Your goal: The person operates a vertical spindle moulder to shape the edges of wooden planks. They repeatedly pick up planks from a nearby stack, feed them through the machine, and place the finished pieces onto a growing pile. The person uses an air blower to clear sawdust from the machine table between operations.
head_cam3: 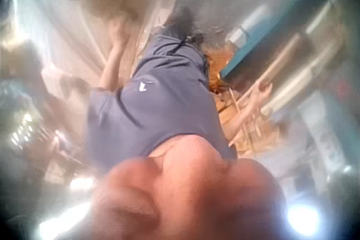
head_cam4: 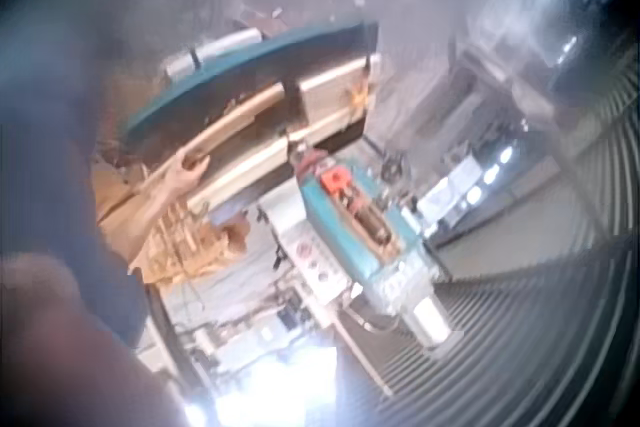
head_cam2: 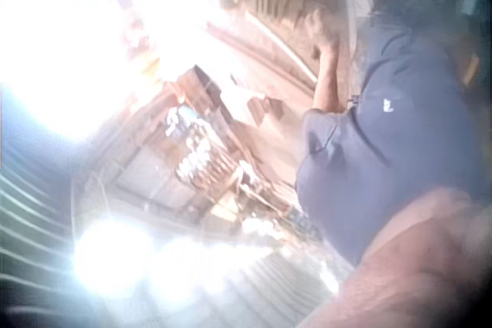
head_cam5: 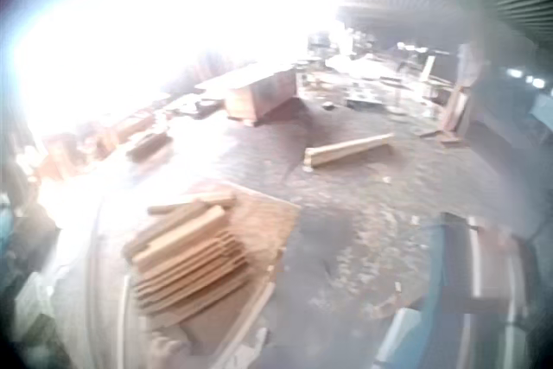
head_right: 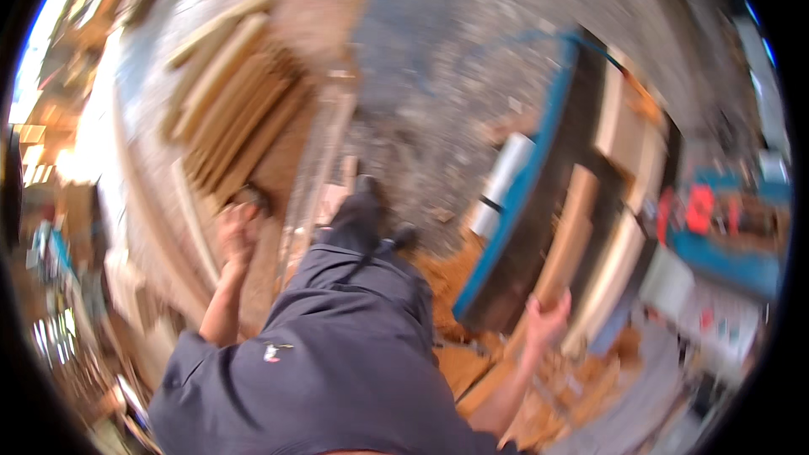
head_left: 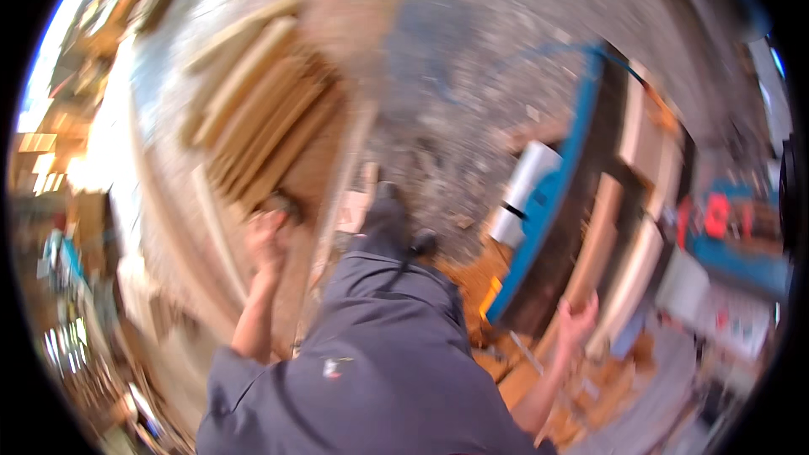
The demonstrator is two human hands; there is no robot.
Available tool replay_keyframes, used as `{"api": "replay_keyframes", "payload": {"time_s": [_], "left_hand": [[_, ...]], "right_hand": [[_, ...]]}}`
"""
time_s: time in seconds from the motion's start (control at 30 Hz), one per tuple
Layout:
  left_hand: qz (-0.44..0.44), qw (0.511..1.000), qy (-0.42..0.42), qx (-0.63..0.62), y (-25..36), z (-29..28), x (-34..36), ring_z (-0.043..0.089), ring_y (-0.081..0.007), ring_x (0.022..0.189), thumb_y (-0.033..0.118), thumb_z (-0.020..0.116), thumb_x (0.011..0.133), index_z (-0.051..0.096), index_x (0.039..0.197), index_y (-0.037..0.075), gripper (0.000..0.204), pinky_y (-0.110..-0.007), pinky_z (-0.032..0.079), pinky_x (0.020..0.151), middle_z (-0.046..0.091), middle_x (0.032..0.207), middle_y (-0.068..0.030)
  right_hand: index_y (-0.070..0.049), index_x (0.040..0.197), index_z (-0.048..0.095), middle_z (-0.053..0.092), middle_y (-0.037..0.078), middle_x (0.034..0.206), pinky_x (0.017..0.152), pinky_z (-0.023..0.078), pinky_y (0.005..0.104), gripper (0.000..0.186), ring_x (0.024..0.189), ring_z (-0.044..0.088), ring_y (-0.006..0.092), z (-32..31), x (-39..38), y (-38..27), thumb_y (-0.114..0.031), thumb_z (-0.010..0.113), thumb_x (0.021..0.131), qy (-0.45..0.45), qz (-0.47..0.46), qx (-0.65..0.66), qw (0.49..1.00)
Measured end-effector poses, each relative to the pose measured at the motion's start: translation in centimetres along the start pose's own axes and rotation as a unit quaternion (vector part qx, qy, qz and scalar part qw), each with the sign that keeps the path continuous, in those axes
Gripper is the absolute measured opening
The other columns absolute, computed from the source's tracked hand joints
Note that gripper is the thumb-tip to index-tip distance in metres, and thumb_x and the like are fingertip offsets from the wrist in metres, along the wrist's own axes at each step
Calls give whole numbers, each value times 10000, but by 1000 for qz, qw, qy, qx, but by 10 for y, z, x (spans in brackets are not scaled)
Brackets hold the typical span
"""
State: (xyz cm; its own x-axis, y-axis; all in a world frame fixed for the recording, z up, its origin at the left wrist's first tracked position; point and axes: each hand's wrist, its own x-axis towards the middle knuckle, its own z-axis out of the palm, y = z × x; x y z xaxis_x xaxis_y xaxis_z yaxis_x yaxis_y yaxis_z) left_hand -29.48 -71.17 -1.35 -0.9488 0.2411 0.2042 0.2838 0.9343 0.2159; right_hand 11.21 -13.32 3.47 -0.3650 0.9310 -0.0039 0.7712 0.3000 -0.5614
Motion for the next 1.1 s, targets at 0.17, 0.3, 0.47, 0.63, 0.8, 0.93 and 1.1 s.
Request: {"api": "replay_keyframes", "payload": {"time_s": [0.17, 0.3, 0.47, 0.63, 0.8, 0.93, 1.1], "left_hand": [[65, 962, -102, -243, 137, -28, 37, 636, -363, 1207, 149, 776, 866, 689, 1238, 77, 390, -500, 537, 1024, 670, 1250, -171], [249, 893, -153, -342, 239, -51, 70, 572, -358, 1372, 175, 781, 862, 643, 1374, 84, 538, -514, 475, 1152, 591, 1446, -176], [483, 867, -29, -122, 251, -45, 175, 474, -370, 1480, 292, 763, 827, 520, 1518, 119, 752, -606, 235, 1300, 533, 1547, -170], [326, 943, -43, -56, 151, -39, 284, 656, -321, 1081, 301, 810, 815, 562, 1335, 111, 606, -529, 462, 991, 651, 1084, -138], [71, 997, 13, 37, -37, 25, 375, 650, -367, 1002, 497, 923, 748, 472, 1393, 96, 883, -556, 493, 895, 659, 1068, -189], [-110, 987, -4, 115, -165, 68, 401, 608, -367, 1210, 702, 940, 574, 456, 1498, 180, 1166, -567, 468, 1009, 646, 1287, -195], [-143, 968, -77, 190, -193, 62, 437, 517, -362, 1412, 701, 916, 615, 371, 1630, 181, 1264, -538, 370, 1186, 556, 1537, -142]], "right_hand": [[59, 1323, 615, 695, 131, 1030, 741, 572, 346, 634, 842, 676, 222, -24, -18, -89, -376, 659, 864, -235, 181, 393, 870], [57, 1419, 628, 703, 132, 1127, 852, 583, 358, 685, 953, 707, 237, 42, -14, -232, -128, 727, 767, -274, -15, 238, 931], [-8, 1295, 656, 623, 220, 1274, 957, 559, 525, 708, 1104, 630, 441, 118, 14, -373, -177, 906, 654, -245, -535, 18, 808], [-16, 1326, 653, 615, 204, 1360, 1014, 553, 503, 662, 1203, 632, 422, 171, 32, -502, -78, 870, 704, -150, -671, 3, 726], [-13, 1261, 691, 617, 215, 1368, 981, 560, 491, 510, 1172, 634, 416, 208, 40, -506, -51, 829, 771, -243, -587, 74, 769], [-4, 1182, 731, 653, 206, 1306, 937, 575, 478, 407, 1109, 663, 401, 220, 49, -475, -10, 802, 781, -294, -541, 4, 788], [10, 1153, 735, 665, 198, 1272, 896, 586, 445, 346, 1053, 692, 368, 219, 56, -446, -2, 777, 810, -273, -467, -37, 840]]}}
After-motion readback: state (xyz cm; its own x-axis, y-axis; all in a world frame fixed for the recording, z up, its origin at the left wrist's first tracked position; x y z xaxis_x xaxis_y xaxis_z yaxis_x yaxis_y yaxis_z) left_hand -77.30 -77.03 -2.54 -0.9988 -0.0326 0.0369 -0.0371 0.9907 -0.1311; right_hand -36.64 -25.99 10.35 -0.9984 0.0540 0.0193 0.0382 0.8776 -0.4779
